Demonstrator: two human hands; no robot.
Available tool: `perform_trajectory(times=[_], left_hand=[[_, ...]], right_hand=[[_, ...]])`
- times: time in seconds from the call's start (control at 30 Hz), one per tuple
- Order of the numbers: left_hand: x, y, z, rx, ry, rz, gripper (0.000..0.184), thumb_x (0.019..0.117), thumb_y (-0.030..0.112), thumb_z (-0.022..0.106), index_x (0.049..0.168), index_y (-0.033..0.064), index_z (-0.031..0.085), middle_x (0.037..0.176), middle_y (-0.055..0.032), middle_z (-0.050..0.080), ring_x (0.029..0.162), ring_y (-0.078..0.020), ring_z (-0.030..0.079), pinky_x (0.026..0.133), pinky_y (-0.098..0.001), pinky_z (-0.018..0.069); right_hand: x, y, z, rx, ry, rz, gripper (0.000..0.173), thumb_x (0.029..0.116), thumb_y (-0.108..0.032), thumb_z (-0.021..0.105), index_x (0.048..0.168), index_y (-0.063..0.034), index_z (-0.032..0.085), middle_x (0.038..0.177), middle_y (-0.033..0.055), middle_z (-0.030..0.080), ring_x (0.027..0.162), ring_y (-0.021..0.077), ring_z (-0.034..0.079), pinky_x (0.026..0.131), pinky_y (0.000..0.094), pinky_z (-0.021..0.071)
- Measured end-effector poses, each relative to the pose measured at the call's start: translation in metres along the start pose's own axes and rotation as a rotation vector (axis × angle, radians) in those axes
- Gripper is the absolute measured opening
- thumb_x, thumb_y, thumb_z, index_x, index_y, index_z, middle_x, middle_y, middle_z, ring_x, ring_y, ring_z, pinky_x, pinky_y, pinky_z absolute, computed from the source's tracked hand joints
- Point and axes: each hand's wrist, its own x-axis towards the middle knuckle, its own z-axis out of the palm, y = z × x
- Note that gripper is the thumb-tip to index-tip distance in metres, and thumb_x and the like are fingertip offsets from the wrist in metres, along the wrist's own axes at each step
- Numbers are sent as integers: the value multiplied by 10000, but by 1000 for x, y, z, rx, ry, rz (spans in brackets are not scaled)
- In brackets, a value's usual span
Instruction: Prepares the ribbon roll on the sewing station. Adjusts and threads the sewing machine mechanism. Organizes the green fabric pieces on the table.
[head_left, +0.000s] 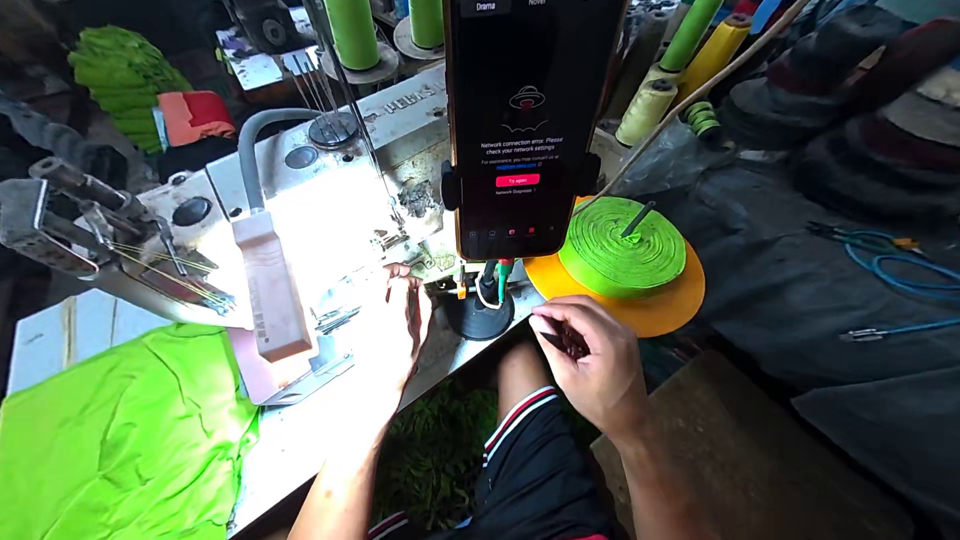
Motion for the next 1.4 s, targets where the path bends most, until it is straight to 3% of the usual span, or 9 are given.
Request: perform_trajectory(times=[0.1, 0.33, 0.5, 0.6, 0.73, 0.83, 1.1, 1.23, 1.4], left_hand=[[-12, -4, 6, 16, -2, -20, 236, 990, 292, 587, 977, 89, 707, 1208, -97, 638, 821, -204, 670, 631, -381, 564], [-21, 0, 10, -14, 120, -137, 221, 980, 300, 591, 978, 118, 716, 1218, -122, 594, 782, -179, 616, 617, -340, 516], [3, 7, 6, -38, 55, -158, 267, 994, 323, 568, 996, 90, 699, 1219, -124, 624, 879, -238, 641, 703, -408, 531], [8, 8, 6, -34, 8, -164, 282, 995, 327, 560, 1009, 76, 688, 1268, -131, 621, 1030, -299, 654, 801, -489, 538], [5, 9, 4, 9, 24, -145, 245, 978, 305, 602, 962, 76, 688, 1244, -133, 624, 1036, -307, 651, 777, -476, 546], [6, 8, 4, -4, 36, -141, 264, 1015, 300, 562, 1019, 66, 685, 1277, -136, 623, 1097, -300, 640, 855, -467, 534], [0, 3, 3, 20, 0, -155, 235, 977, 307, 619, 941, 84, 684, 1237, -125, 613, 979, -271, 652, 750, -440, 556], [-19, -8, 5, 38, 3, -159, 248, 952, 321, 632, 927, 80, 685, 1225, -129, 605, 924, -259, 655, 691, -428, 555], [-44, -11, -7, 38, 19, -272, 309, 952, 378, 608, 952, 87, 711, 1314, -167, 593, 885, -260, 666, 693, -443, 550]], right_hand=[[-15, -3, 9, 93, -45, 4, 149, 940, -157, 701, 1030, -56, 764, 998, 35, 713, 819, 12, 651, 699, 147, 560], [-30, -16, 41, 95, -190, -5, 179, 963, -208, 656, 1060, -105, 766, 951, -1, 725, 792, 18, 653, 705, 179, 551], [-31, -26, 52, 139, -225, -2, 183, 933, -191, 683, 1062, -89, 764, 955, 8, 720, 815, 17, 656, 728, 164, 557], [-37, -24, 54, 141, -245, 3, 178, 937, -197, 685, 1063, -102, 767, 976, 6, 725, 831, 26, 666, 731, 185, 568], [-46, -16, 56, 127, -257, 10, 157, 934, -203, 692, 1037, -113, 769, 985, -4, 732, 862, 21, 677, 767, 182, 575], [-50, -13, 58, 123, -290, 13, 162, 937, -218, 689, 1040, -123, 769, 990, -8, 732, 872, 27, 678, 774, 191, 577], [-56, -12, 62, 124, -327, 14, 161, 933, -225, 682, 1022, -124, 771, 961, -5, 729, 846, 34, 678, 747, 202, 579], [-53, -13, 67, 120, -321, 29, 187, 940, -233, 678, 1059, -118, 765, 992, 5, 736, 859, 51, 687, 754, 227, 585], [-26, -25, 91, 176, -302, 80, 415, 929, -209, 690, 1317, -64, 682, 1075, 40, 750, 916, 95, 707, 848, 287, 596]])
